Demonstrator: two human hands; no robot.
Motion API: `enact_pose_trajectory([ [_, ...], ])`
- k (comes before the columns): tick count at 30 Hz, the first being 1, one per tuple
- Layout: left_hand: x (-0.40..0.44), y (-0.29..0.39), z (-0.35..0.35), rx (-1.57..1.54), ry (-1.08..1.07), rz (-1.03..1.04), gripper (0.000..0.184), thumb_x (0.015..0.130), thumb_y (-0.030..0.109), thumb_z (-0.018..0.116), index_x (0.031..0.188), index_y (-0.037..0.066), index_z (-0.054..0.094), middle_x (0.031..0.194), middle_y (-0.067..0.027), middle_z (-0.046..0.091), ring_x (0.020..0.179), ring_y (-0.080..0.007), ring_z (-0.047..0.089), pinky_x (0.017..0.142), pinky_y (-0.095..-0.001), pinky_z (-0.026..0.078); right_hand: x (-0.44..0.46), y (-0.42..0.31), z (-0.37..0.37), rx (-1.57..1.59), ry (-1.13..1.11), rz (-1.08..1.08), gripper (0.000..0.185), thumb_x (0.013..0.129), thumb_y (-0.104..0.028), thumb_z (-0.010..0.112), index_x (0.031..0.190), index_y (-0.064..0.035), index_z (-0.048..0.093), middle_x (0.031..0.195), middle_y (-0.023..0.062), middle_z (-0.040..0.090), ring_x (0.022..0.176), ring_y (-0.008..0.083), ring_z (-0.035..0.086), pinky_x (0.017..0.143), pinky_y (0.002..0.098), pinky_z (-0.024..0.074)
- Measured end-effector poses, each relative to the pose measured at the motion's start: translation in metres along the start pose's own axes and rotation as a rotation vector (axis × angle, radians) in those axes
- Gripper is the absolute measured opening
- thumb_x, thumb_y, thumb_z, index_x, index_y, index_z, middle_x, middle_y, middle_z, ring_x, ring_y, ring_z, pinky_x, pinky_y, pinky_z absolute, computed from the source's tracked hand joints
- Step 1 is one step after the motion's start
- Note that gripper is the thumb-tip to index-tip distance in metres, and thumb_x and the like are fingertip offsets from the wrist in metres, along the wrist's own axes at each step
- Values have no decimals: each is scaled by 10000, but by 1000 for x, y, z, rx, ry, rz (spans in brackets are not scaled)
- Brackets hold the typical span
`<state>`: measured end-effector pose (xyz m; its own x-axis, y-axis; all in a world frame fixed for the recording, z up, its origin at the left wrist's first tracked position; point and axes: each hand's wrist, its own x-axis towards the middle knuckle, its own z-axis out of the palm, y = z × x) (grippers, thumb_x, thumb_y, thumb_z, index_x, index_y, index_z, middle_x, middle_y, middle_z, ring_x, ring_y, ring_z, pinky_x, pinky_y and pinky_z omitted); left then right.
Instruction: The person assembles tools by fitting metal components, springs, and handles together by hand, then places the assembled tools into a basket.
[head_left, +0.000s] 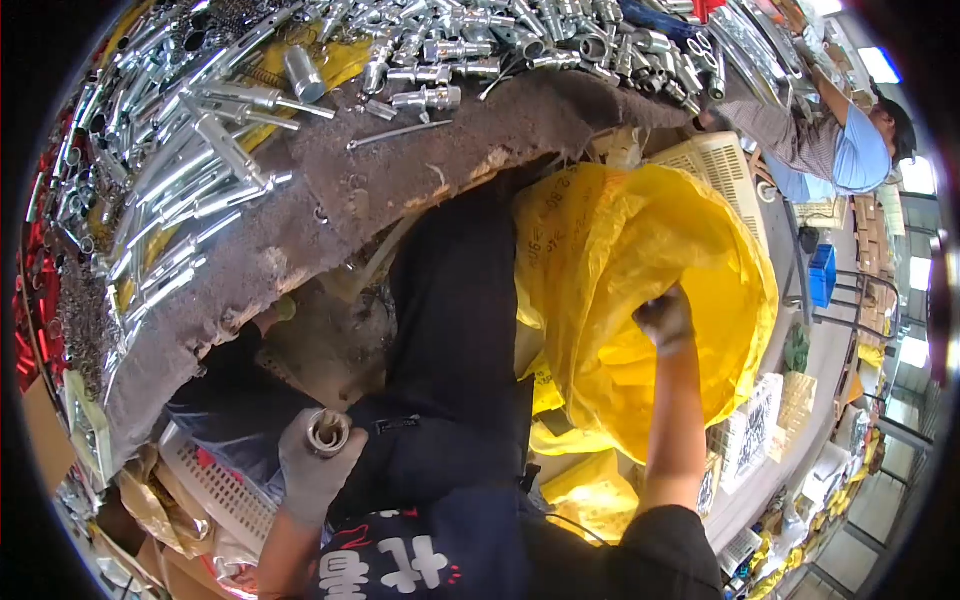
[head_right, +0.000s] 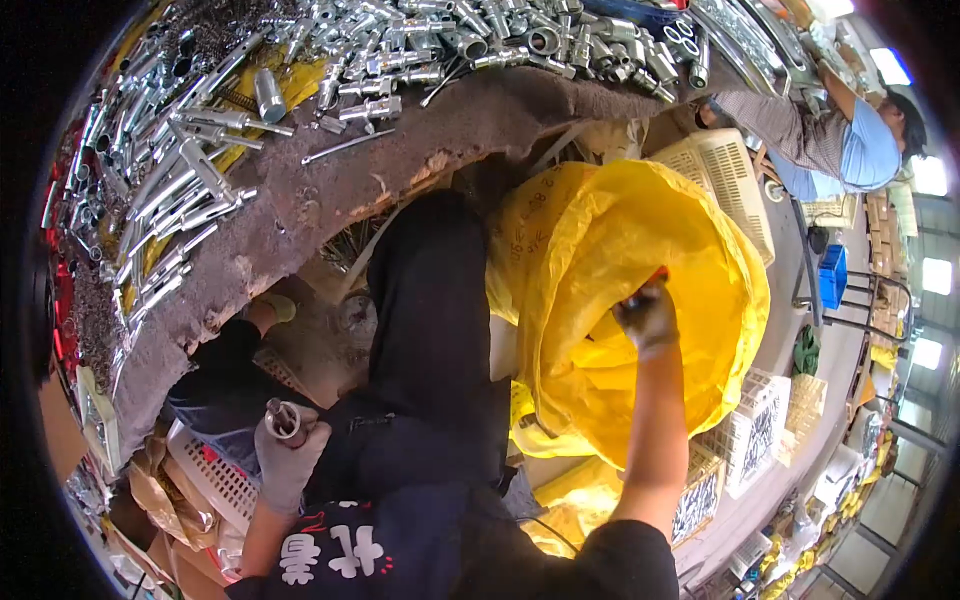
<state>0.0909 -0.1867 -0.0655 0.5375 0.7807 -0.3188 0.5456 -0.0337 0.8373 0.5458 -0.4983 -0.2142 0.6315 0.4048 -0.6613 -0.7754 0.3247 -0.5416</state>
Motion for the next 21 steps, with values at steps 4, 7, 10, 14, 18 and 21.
enact_pose_trajectory([
  [4, 1, 6, -8, 89, -75, 173, 207, 678, 31, 758, 819, 36, 607, 711, -40, 598, 656, -102, 571, 614, -264, 462, -172, 30, 95, -237, 173, -242, 451, 919, -369, 557, 1241, -57, 505, 1032, 131, 646, 1003, 304, 615, 878, 468, 485],
  [7, -9, 1, -29, 176, -140, 207, 247, 675, 71, 782, 846, 38, 607, 711, -82, 605, 647, -154, 598, 601, -301, 470, -188, 34, 99, -482, -211, -406, 603, 909, -453, 556, 1324, -34, 430, 987, 139, 624, 820, 254, 627, 804, 416, 506],
  [10, -21, -12, -57, 176, -184, 106, 253, 688, 106, 785, 863, 46, 612, 717, -106, 617, 644, -223, 636, 582, -340, 478, -206, 67, 200, -958, -312, -406, 813, 764, -523, 680, 1334, -9, 409, 999, 144, 626, 775, 204, 636, 660, 325, 537],
  [14, -46, -22, -90, 209, -77, 33, 232, 704, 125, 773, 840, 36, 607, 705, -125, 606, 628, -276, 629, 562, -341, 465, -229, 128, 297, -932, -554, 155, 667, 646, -168, 590, 1276, -1, 452, 990, 115, 612, 783, 174, 610, 693, 263, 491],
  [18, -67, -45, -111, 274, 50, 120, 240, 679, 127, 746, 856, 44, 606, 705, -142, 603, 654, -327, 618, 582, -372, 469, -224, 166, 334, -1319, -1134, -188, 531, 641, -89, 698, 1148, -14, 559, 973, 98, 642, 823, 199, 648, 752, 275, 497],
  [21, -79, -54, -122, 262, 43, 112, 238, 677, 139, 731, 852, 52, 596, 705, -134, 599, 670, -326, 617, 594, -388, 467, -230, 183, 373, -1560, -1445, -499, 469, 600, -11, 769, 1038, -32, 602, 967, 122, 662, 807, 243, 672, 759, 289, 510],
])
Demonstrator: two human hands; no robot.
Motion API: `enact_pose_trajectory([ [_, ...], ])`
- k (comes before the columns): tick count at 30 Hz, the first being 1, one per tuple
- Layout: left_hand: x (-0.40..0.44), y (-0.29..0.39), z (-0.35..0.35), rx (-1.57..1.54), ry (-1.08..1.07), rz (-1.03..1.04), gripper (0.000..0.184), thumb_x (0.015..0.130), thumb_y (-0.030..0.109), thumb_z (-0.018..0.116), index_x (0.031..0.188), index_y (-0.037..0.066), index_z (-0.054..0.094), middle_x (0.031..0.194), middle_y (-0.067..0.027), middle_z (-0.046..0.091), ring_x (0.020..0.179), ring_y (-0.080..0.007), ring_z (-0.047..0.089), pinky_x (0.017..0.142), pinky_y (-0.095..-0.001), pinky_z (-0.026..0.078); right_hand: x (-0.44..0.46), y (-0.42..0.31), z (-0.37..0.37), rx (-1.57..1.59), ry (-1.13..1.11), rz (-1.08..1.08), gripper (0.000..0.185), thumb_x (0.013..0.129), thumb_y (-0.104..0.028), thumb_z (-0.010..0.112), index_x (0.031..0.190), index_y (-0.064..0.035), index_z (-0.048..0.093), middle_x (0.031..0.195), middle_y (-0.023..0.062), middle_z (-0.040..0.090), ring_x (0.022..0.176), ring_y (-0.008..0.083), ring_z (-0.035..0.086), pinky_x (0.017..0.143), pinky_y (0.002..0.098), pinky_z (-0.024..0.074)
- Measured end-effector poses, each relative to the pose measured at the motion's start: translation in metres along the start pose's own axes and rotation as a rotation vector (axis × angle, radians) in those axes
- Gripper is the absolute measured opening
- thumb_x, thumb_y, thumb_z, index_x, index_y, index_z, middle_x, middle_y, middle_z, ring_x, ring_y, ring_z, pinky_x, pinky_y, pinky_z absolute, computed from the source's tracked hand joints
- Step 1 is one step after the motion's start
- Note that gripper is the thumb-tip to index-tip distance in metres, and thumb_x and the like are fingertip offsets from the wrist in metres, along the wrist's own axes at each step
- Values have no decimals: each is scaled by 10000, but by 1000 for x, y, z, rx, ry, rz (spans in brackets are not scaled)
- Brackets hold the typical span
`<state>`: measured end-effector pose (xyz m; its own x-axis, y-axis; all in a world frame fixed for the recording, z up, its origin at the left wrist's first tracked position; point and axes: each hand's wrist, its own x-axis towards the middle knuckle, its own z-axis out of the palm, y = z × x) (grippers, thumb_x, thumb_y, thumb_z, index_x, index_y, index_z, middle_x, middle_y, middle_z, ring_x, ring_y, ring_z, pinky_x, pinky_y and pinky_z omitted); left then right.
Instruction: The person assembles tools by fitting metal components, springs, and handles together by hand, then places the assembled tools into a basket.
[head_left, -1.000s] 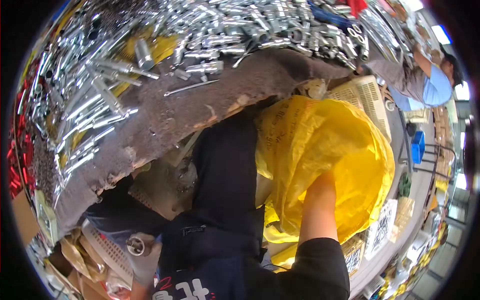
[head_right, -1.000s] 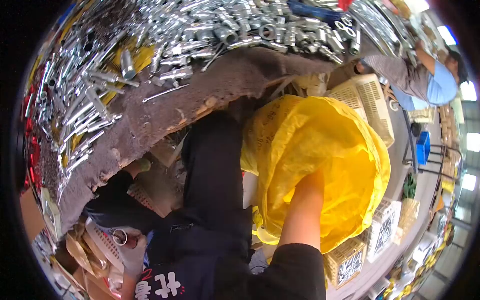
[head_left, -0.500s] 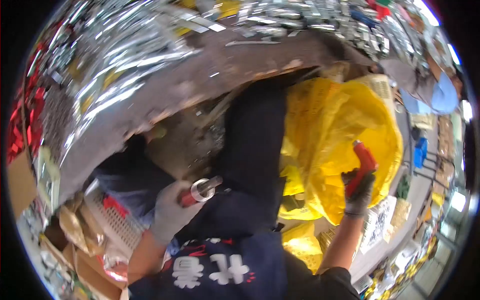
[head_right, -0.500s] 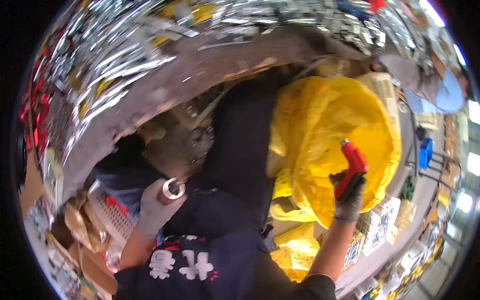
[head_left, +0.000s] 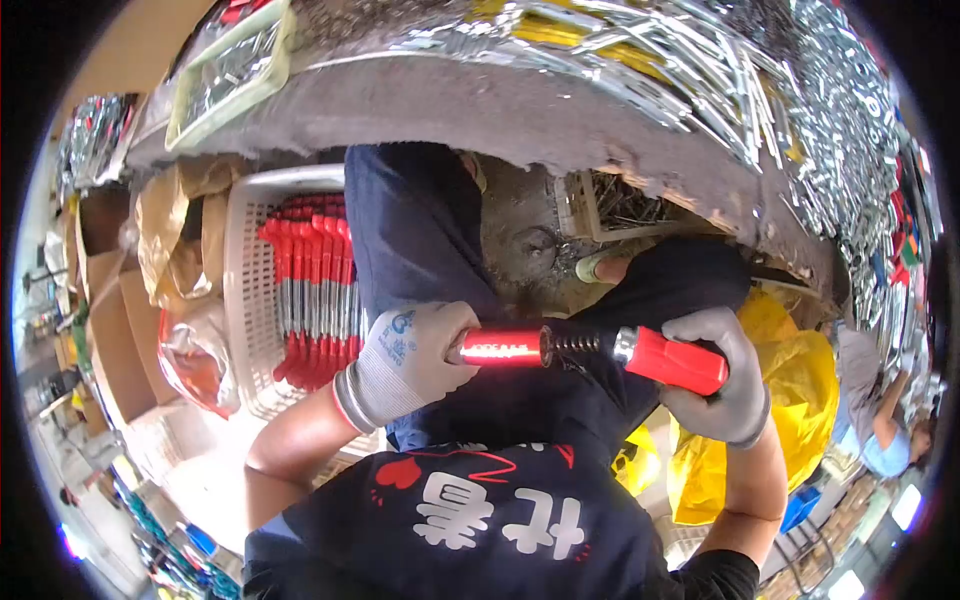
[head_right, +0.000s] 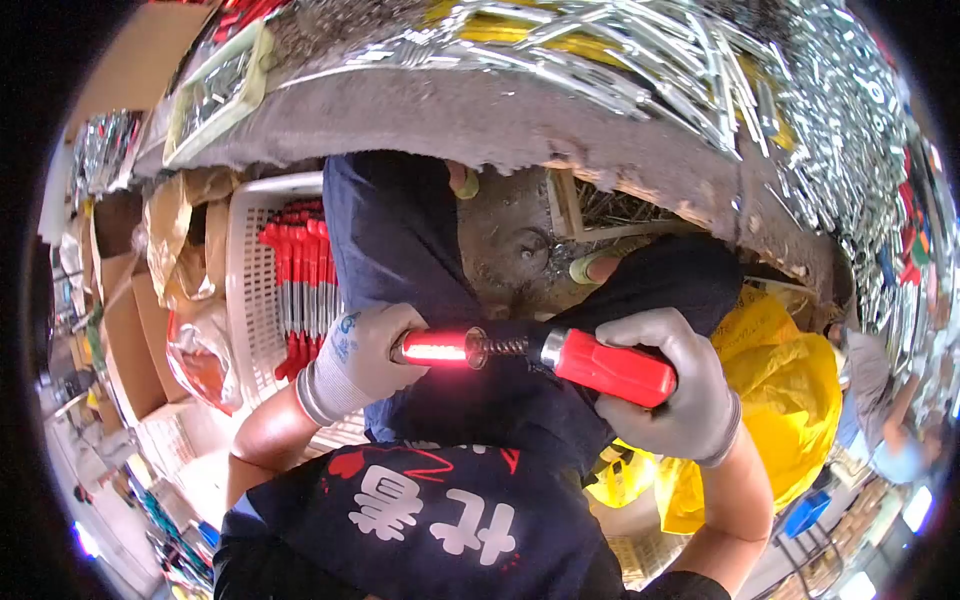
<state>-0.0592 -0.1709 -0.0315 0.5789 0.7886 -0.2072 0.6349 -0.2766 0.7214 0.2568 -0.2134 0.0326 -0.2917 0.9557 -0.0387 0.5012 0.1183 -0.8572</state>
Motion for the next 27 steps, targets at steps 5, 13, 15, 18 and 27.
enact_pose_trajectory([
  [5, -1, -2, -13, -3, -202, 30, 243, 722, 223, 715, 830, 55, 578, 717, -128, 611, 709, -331, 620, 620, -403, 467, 41, -21, 10, -106, -269, -133, 402, 609, -121, 822, 967, -73, 645, 886, 75, 657, 705, 248, 648, 768, 362, 529],
  [13, 18, 1, -38, -474, -837, -62, 364, 736, 336, 779, 852, 24, 632, 695, -98, 625, 650, -147, 615, 595, -308, 466, 65, -56, 14, -642, -141, -797, 286, 608, -216, 712, 886, -267, 667, 796, -66, 567, 794, 139, 552, 916, 569, 426],
  [15, 21, 4, -47, -606, -947, -115, 367, 735, 338, 786, 856, 25, 638, 693, -73, 633, 653, -126, 615, 597, -295, 472, 62, -65, 14, -688, -95, -846, 264, 596, -254, 716, 853, -279, 662, 773, -80, 567, 808, 121, 548, 943, 595, 404],
  [18, 27, 6, -51, -637, -1052, -51, 365, 747, 345, 789, 860, 30, 645, 695, -40, 648, 646, -101, 613, 587, -281, 477, 75, -63, 11, -757, -34, -1246, 295, 536, -287, 748, 814, -246, 660, 723, -93, 573, 731, 104, 562, 916, 519, 421],
  [27, 15, 35, -73, -194, -568, 10, 287, 756, 308, 697, 833, 48, 603, 691, -144, 616, 700, -313, 637, 638, -394, 476, 70, -66, -5, -697, -94, -971, 357, 566, -232, 729, 913, -205, 649, 785, -25, 556, 760, 190, 533, 764, 437, 500],
])
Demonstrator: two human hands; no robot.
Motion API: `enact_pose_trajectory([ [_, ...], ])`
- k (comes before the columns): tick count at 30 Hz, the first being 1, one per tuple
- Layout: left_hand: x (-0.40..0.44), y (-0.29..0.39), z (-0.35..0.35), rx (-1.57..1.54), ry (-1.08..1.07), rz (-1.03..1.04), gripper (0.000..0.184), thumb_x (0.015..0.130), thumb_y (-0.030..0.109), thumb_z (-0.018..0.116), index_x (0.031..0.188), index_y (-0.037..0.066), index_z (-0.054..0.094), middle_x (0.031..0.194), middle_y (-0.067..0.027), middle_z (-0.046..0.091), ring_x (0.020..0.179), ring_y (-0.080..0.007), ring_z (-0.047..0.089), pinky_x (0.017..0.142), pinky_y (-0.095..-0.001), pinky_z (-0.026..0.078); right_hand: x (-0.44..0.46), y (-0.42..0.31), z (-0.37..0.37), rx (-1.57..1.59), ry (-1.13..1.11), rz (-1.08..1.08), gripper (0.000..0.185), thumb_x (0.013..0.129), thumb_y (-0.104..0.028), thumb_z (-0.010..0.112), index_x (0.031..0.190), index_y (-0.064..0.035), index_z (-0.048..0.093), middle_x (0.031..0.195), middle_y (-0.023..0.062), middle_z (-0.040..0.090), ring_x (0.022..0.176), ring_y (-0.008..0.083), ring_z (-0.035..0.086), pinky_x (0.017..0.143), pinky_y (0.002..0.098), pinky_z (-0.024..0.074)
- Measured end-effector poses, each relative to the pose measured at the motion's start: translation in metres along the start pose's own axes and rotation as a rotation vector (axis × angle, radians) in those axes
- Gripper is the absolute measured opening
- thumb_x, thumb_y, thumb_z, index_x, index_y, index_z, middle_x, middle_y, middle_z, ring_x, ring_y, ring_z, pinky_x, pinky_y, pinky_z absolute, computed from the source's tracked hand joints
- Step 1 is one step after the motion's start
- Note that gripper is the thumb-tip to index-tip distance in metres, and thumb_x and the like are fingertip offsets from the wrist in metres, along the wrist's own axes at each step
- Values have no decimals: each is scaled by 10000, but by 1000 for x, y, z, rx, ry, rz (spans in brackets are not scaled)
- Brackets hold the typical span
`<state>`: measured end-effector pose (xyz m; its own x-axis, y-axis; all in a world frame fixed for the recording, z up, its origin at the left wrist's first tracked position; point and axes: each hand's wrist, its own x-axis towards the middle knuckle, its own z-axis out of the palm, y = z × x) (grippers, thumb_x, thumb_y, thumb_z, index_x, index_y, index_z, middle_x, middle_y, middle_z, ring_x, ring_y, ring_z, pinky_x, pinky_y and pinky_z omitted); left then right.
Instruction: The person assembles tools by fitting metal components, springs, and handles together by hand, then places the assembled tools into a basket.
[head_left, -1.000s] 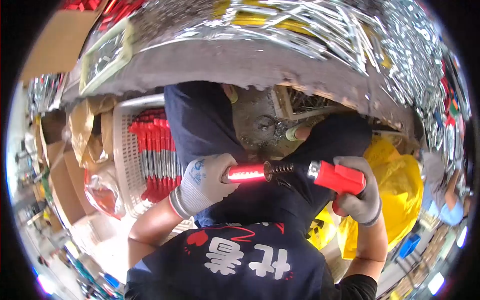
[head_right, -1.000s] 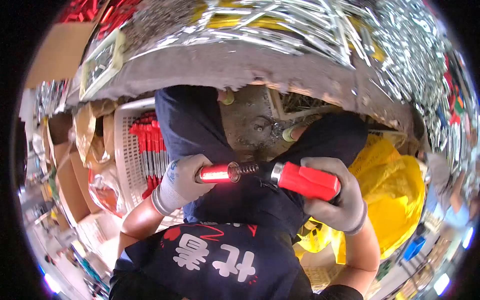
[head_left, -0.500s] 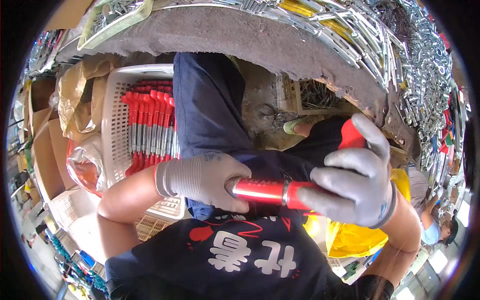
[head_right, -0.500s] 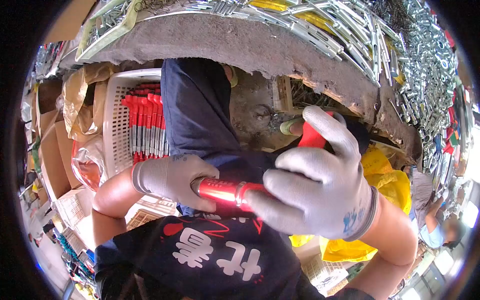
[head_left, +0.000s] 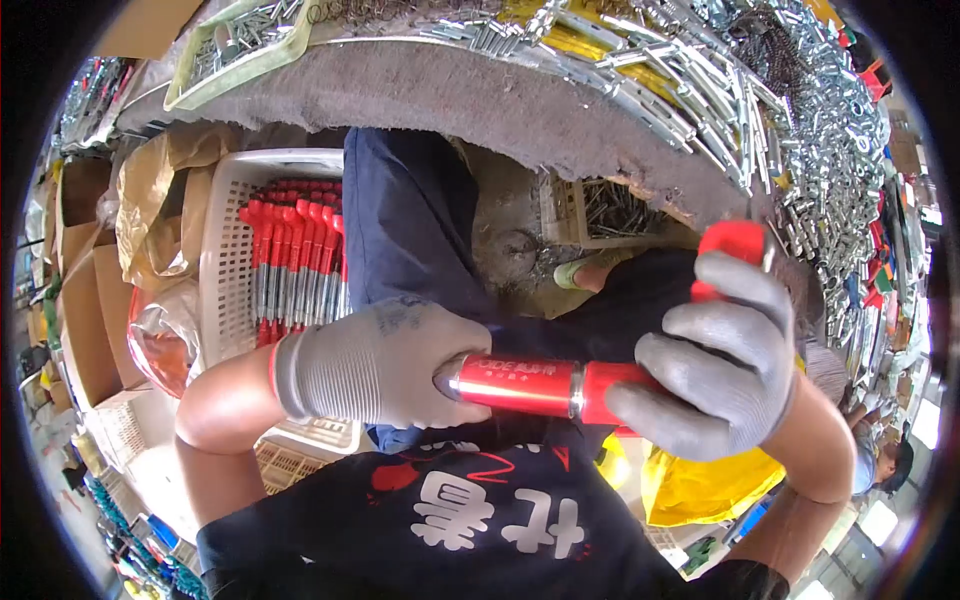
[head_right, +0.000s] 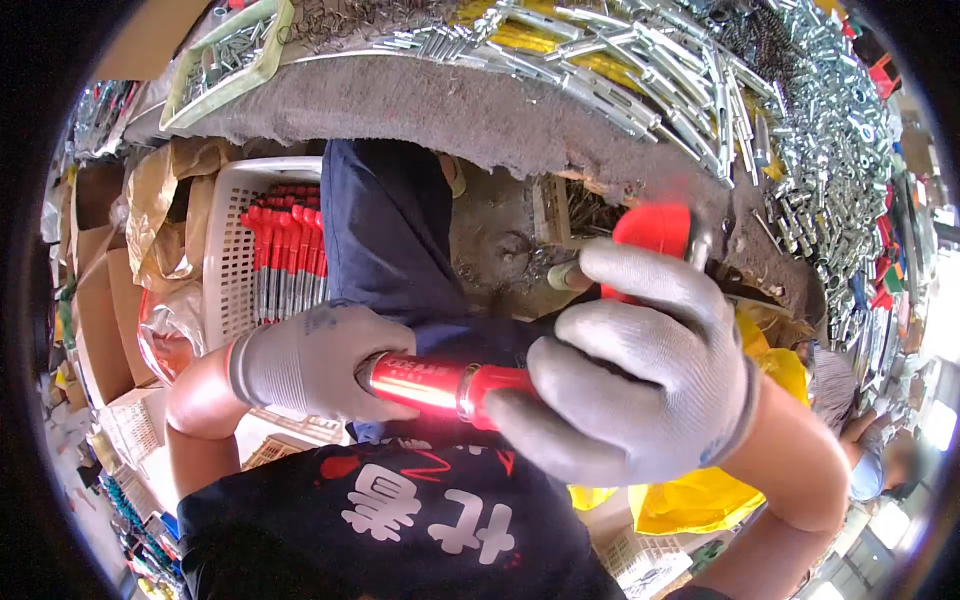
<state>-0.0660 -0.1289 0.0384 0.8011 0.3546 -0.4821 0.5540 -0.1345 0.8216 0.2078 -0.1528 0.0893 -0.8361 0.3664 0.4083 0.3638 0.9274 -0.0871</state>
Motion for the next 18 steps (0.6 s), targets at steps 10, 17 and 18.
enact_pose_trajectory([
  [10, 5, 8, 11, 571, 564, 4, 138, 718, 157, 652, 788, 85, 558, 675, -98, 608, 694, -326, 631, 607, -421, 484, -32, -22, 39, 446, 118, 627, 478, 560, -107, 814, 1010, -82, 651, 716, 39, 572, 631, 250, 567, 673, 349, 508],
  [17, 27, -2, -10, -47, -406, 18, 305, 810, 301, 728, 853, 20, 617, 599, -28, 575, 554, -115, 567, 520, -287, 435, -22, -23, 4, -226, 122, -6, 312, 579, -180, 713, 882, -230, 660, 781, -63, 553, 771, 112, 520, 758, 354, 460],
  [18, 30, -5, -7, -138, -473, 41, 295, 808, 288, 732, 857, 20, 619, 604, -16, 572, 554, -103, 552, 515, -282, 430, -22, -20, 6, -262, 182, -112, 325, 572, -162, 735, 877, -247, 662, 755, -82, 550, 756, 96, 514, 779, 370, 427],
])
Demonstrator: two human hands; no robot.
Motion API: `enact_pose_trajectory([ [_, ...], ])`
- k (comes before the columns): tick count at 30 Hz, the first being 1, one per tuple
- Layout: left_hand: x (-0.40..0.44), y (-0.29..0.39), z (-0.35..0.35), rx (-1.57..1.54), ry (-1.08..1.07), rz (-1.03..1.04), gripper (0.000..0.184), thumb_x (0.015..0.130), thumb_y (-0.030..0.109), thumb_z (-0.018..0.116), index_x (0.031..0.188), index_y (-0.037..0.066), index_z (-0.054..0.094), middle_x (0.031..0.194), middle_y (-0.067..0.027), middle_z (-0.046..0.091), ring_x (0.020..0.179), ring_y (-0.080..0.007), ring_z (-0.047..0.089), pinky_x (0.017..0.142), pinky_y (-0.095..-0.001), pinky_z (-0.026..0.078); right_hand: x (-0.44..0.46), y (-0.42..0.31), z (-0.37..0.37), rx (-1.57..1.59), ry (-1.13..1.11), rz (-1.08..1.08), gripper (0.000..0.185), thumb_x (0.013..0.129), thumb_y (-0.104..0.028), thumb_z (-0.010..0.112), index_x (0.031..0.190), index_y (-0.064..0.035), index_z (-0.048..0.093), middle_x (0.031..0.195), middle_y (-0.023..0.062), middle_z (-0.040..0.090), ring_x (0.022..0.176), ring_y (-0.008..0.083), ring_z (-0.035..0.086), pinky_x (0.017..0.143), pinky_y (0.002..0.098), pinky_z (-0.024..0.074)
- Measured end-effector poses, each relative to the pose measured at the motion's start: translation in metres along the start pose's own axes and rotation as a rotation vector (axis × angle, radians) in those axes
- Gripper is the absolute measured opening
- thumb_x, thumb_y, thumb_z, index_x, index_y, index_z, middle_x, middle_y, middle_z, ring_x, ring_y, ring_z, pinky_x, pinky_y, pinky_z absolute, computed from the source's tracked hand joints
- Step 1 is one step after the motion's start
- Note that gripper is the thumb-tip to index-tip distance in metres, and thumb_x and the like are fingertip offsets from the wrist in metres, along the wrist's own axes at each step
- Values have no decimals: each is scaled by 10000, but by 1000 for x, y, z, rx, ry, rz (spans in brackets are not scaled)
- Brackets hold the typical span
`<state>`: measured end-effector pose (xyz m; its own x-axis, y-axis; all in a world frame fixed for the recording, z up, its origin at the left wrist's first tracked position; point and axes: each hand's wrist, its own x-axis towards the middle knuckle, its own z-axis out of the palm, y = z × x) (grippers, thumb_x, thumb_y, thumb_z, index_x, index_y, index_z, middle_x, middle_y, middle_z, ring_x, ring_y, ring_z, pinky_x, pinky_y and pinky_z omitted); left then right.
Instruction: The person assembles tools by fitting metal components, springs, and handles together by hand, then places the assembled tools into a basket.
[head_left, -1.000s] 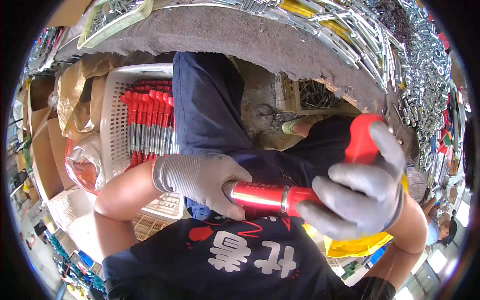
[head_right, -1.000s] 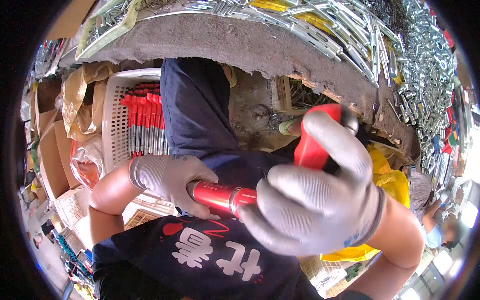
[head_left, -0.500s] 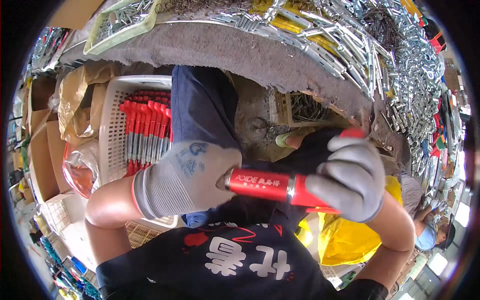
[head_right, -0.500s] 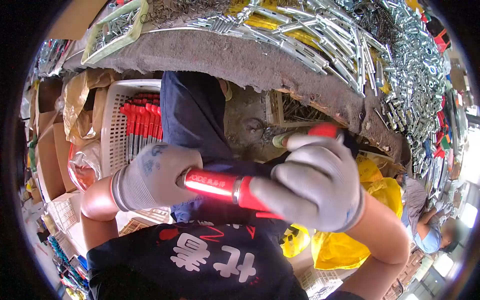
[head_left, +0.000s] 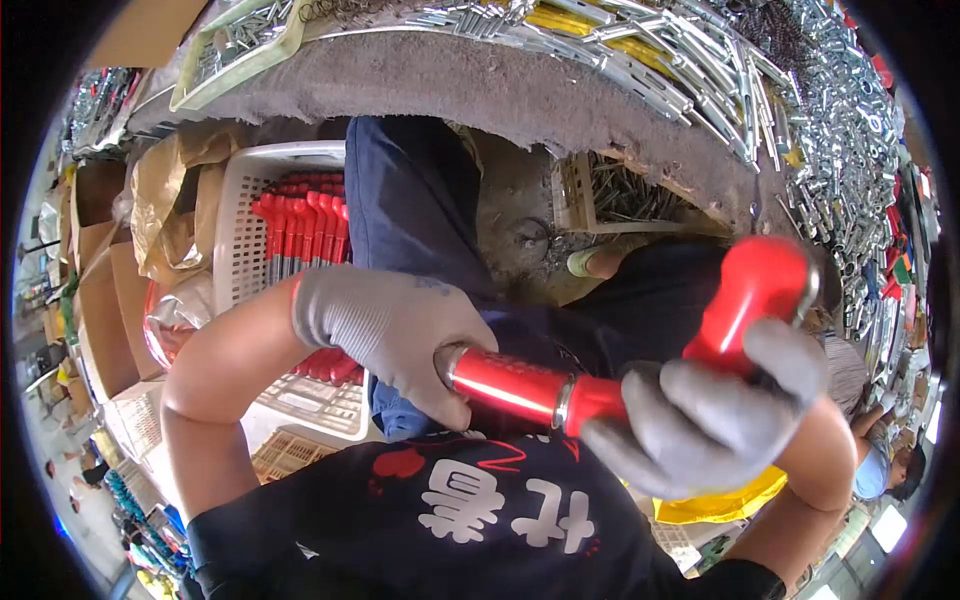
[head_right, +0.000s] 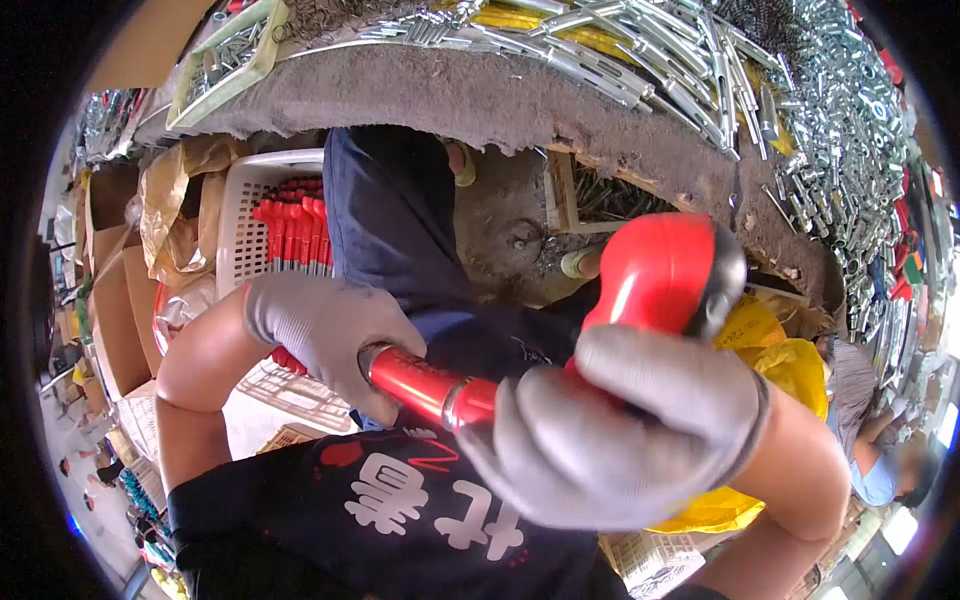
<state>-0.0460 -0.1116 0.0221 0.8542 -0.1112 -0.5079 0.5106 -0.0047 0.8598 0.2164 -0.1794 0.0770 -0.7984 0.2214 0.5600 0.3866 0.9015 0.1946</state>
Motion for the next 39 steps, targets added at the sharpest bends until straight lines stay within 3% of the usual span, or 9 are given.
enact_pose_trajectory([
  [9, 5, -1, 9, -167, -103, 93, 272, 796, 261, 738, 827, 21, 613, 622, -8, 572, 564, -104, 528, 551, -297, 430, 18, 27, -3, 43, 41, -320, 313, 520, -107, 748, 789, -231, 644, 701, -107, 536, 744, 60, 535, 807, 364, 401],
  [13, -16, 21, 16, 205, 429, 5, 228, 741, 223, 706, 800, 38, 587, 657, -107, 597, 646, -268, 623, 566, -363, 455, 16, 17, -10, 289, -214, 165, 353, 563, -169, 739, 898, -102, 648, 747, 5, 542, 729, 202, 564, 694, 351, 521],
  [16, -14, 14, 31, 799, 1105, -33, 220, 666, 129, 747, 843, 66, 630, 662, -118, 583, 631, -326, 602, 570, -393, 463, 2, -4, 3, 1113, -454, 1406, 371, 702, -161, 796, 1016, -53, 632, 848, 29, 598, 790, 148, 598, 700, 287, 510],
  [19, -15, 11, 19, 890, 1138, 36, 311, 635, 91, 726, 928, 78, 620, 662, -92, 570, 623, -325, 594, 569, -409, 466, -25, -15, 27, 1587, -402, 1648, 460, 673, -166, 832, 1060, -37, 620, 909, 37, 637, 828, 123, 608, 747, 266, 492],
  [22, -28, 23, -3, 549, 664, -47, 305, 701, 151, 680, 982, 57, 604, 743, -100, 639, 695, -300, 647, 608, -390, 489, -20, 4, 13, 448, -312, 379, 291, 837, -226, 698, 1080, -83, 627, 826, 31, 613, 743, 185, 608, 798, 361, 517],
  [28, 3, 7, -12, 1356, 1055, 188, 276, 706, 172, 628, 956, 55, 618, 657, -45, 503, 594, -249, 528, 531, -387, 403, -54, -43, 49, 2296, -50, 1461, 334, 868, -295, 643, 1085, -42, 616, 754, 82, 622, 726, 226, 627, 758, 367, 517],
  [30, 4, 15, -9, 955, 979, 93, 315, 690, 191, 635, 978, 62, 627, 672, -34, 506, 618, -235, 531, 543, -384, 403, -45, -14, 17, 952, -352, 976, 282, 866, -233, 635, 1094, -69, 621, 816, 90, 641, 756, 257, 638, 757, 365, 510],
  [36, 28, 4, -29, 1386, 938, 88, 294, 696, 176, 662, 970, 75, 625, 698, -54, 539, 638, -254, 577, 582, -422, 443, -67, -36, 40, 1253, -67, 1409, 382, 852, -352, 672, 1107, -71, 627, 810, 60, 613, 727, 218, 613, 743, 366, 509],
  [39, 21, 24, -25, 870, 792, 65, 232, 729, 179, 654, 943, 92, 626, 685, -66, 553, 628, -279, 593, 561, -422, 449, -81, -46, 42, 1619, -19, 1543, 413, 838, -379, 696, 1102, -68, 633, 813, 24, 604, 738, 181, 600, 771, 357, 507],
])
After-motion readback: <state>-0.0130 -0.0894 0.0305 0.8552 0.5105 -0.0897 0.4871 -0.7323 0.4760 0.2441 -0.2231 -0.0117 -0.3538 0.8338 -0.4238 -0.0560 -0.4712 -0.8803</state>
